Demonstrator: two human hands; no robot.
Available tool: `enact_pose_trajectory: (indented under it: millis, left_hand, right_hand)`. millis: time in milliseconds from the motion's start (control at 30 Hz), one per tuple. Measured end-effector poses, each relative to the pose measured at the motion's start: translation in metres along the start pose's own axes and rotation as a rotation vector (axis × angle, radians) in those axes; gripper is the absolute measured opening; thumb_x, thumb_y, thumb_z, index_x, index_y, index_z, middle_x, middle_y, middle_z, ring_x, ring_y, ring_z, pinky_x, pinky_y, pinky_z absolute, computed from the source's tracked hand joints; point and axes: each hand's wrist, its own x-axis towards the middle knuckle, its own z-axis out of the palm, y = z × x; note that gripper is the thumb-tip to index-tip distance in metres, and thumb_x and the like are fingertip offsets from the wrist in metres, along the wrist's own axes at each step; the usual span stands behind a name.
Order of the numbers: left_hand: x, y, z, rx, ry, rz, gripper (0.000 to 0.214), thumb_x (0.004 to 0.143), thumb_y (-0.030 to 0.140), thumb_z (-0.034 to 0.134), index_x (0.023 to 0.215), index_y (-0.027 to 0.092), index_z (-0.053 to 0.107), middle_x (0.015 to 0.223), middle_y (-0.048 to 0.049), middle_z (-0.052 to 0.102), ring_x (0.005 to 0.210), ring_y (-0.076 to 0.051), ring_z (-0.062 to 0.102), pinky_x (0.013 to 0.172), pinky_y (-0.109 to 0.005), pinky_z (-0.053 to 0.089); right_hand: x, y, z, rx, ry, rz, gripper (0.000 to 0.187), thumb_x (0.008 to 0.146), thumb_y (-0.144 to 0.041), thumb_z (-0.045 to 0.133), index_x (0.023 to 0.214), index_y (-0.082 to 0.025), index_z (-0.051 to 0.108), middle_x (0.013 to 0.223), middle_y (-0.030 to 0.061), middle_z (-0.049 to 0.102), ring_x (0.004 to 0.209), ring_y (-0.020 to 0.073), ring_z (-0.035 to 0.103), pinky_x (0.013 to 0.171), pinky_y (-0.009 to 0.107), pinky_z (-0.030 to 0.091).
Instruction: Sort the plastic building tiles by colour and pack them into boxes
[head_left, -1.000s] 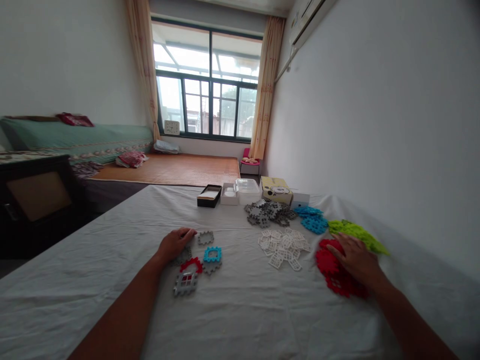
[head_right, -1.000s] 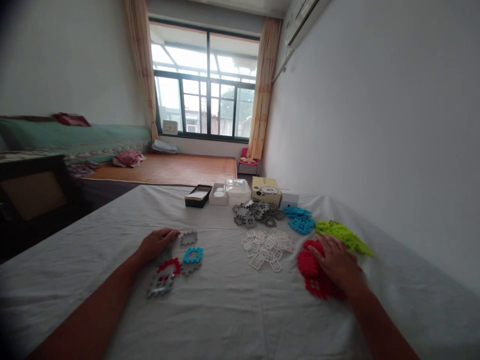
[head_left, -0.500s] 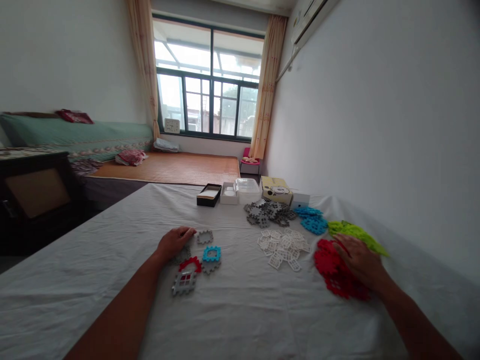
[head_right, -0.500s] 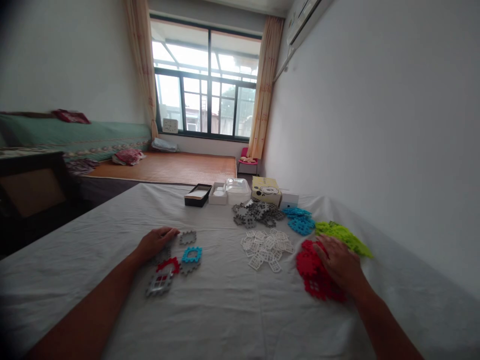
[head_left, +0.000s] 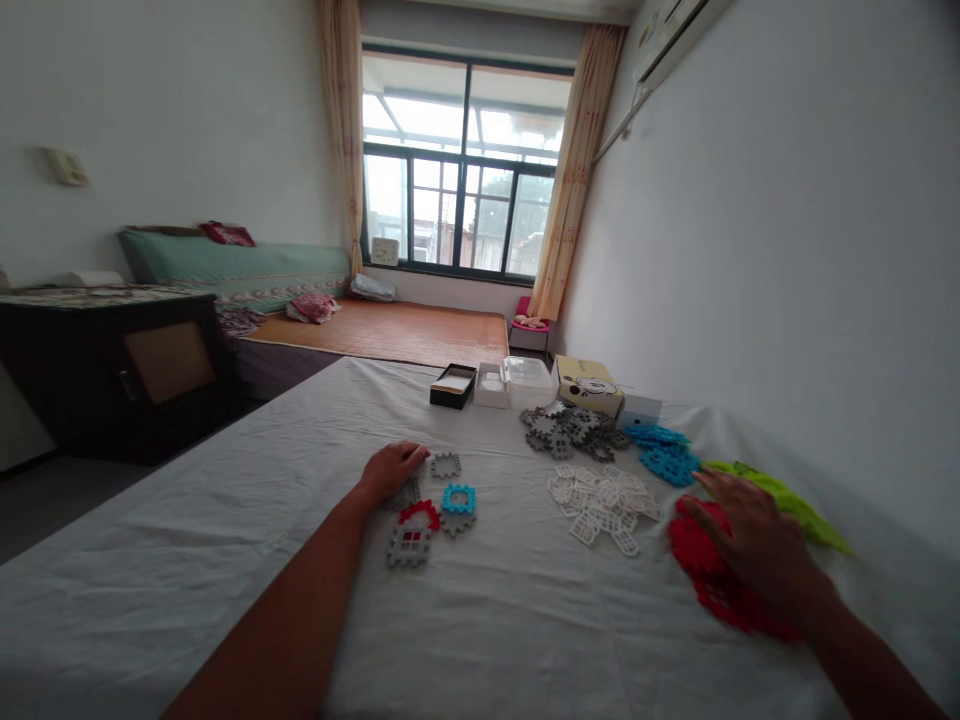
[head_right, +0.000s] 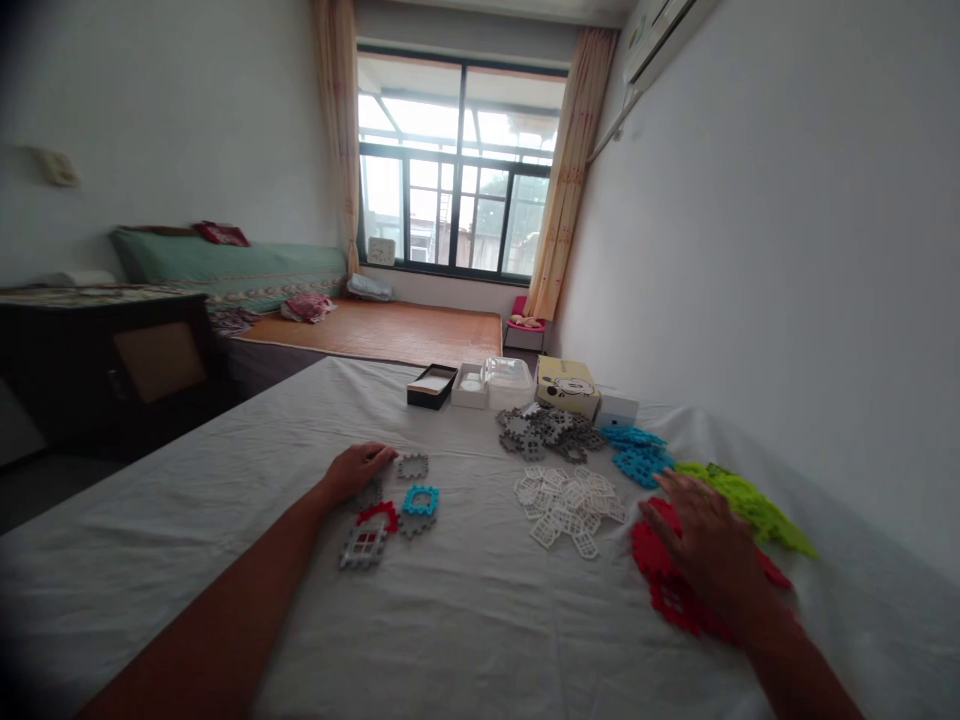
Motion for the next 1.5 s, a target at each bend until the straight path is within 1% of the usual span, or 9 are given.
enact_pose_trajectory:
  millis: [100,300,500,633,967,1100,1200,1367,1500]
  left_hand:
    - [-0.001,0.002,0.000,-0.018,-0.002,-0.027,0.044,0.083,0.049,0.036,0.092,0.024,0.071,0.096,-0.0027,0.071,0.090,-0.020,0.061,0.074,-0.024,0.042]
    - [-0.001,0.003,0.000,-0.038,0.009,-0.028,0.044,0.083,0.048,0.036,0.091,0.023,0.071,0.094,-0.0022,0.072,0.088,-0.020,0.062,0.072,-0.024,0.042]
    - [0.002,-0.003,0.002,-0.125,0.021,-0.006,0.044,0.082,0.048,0.038,0.089,0.021,0.072,0.090,-0.0018,0.072,0.085,-0.018,0.064,0.073,-0.023,0.044]
    - [0.000,-0.001,0.000,-0.123,0.023,-0.017,0.044,0.083,0.048,0.037,0.088,0.021,0.072,0.089,-0.0011,0.073,0.084,-0.018,0.064,0.071,-0.023,0.043]
    - [-0.002,0.004,-0.003,-0.104,0.005,-0.036,0.040,0.082,0.047,0.040,0.089,0.022,0.071,0.090,-0.0012,0.072,0.086,-0.018,0.062,0.072,-0.024,0.042]
    - [-0.003,0.005,-0.004,-0.086,-0.011,-0.018,0.041,0.082,0.047,0.039,0.088,0.022,0.071,0.091,-0.0011,0.072,0.084,-0.018,0.062,0.072,-0.024,0.041]
    - [-0.002,0.004,-0.004,-0.075,-0.007,-0.008,0.042,0.083,0.047,0.038,0.088,0.022,0.071,0.090,-0.0017,0.072,0.084,-0.019,0.061,0.071,-0.024,0.041]
    - [-0.002,0.004,-0.003,-0.069,0.010,0.008,0.041,0.084,0.046,0.038,0.087,0.022,0.071,0.089,-0.0012,0.072,0.084,-0.018,0.061,0.070,-0.023,0.041]
    - [-0.004,0.006,-0.004,-0.063,0.002,0.000,0.041,0.083,0.047,0.039,0.086,0.022,0.071,0.088,-0.0006,0.072,0.083,-0.018,0.061,0.069,-0.023,0.040]
  right_hand:
    - [0.018,-0.071,-0.016,0.233,-0.061,-0.186,0.047,0.086,-0.049,0.041,0.122,-0.022,0.052,0.124,0.0105,0.056,0.117,0.0263,0.047,0.098,0.045,0.038]
    - [0.037,-0.230,-0.036,0.575,-0.348,-0.585,0.039,0.089,-0.039,0.045,0.125,-0.027,0.050,0.129,0.0059,0.054,0.119,0.0228,0.046,0.097,0.042,0.038]
    - [0.049,-0.319,-0.011,0.626,-0.449,-0.723,0.051,0.087,-0.055,0.040,0.134,-0.034,0.037,0.143,0.0027,0.037,0.131,0.0275,0.028,0.103,0.050,0.026]
    - [0.047,-0.326,0.001,0.672,-0.431,-0.727,0.047,0.088,-0.053,0.040,0.132,-0.036,0.038,0.139,0.0001,0.042,0.128,0.0241,0.034,0.104,0.046,0.023]
    - [0.057,-0.286,0.003,0.725,-0.412,-0.647,0.026,0.087,-0.036,0.049,0.111,-0.030,0.059,0.118,0.0012,0.060,0.109,0.0198,0.049,0.092,0.036,0.035]
    - [0.057,-0.289,-0.001,0.708,-0.381,-0.635,0.041,0.074,-0.053,0.061,0.107,-0.028,0.060,0.110,0.0041,0.063,0.105,0.0240,0.049,0.088,0.039,0.037]
    - [0.056,-0.289,-0.005,0.704,-0.411,-0.678,0.050,0.067,-0.049,0.069,0.111,-0.027,0.058,0.105,0.0045,0.064,0.098,0.0230,0.052,0.085,0.037,0.039]
    - [0.056,-0.288,-0.005,0.806,-0.374,-0.674,0.047,0.071,-0.030,0.066,0.116,-0.025,0.055,0.104,0.0034,0.064,0.097,0.0206,0.052,0.086,0.032,0.041]
    - [0.057,-0.290,-0.002,0.814,-0.364,-0.608,0.039,0.078,-0.039,0.059,0.114,-0.024,0.055,0.103,0.0035,0.065,0.095,0.0200,0.053,0.082,0.031,0.043]
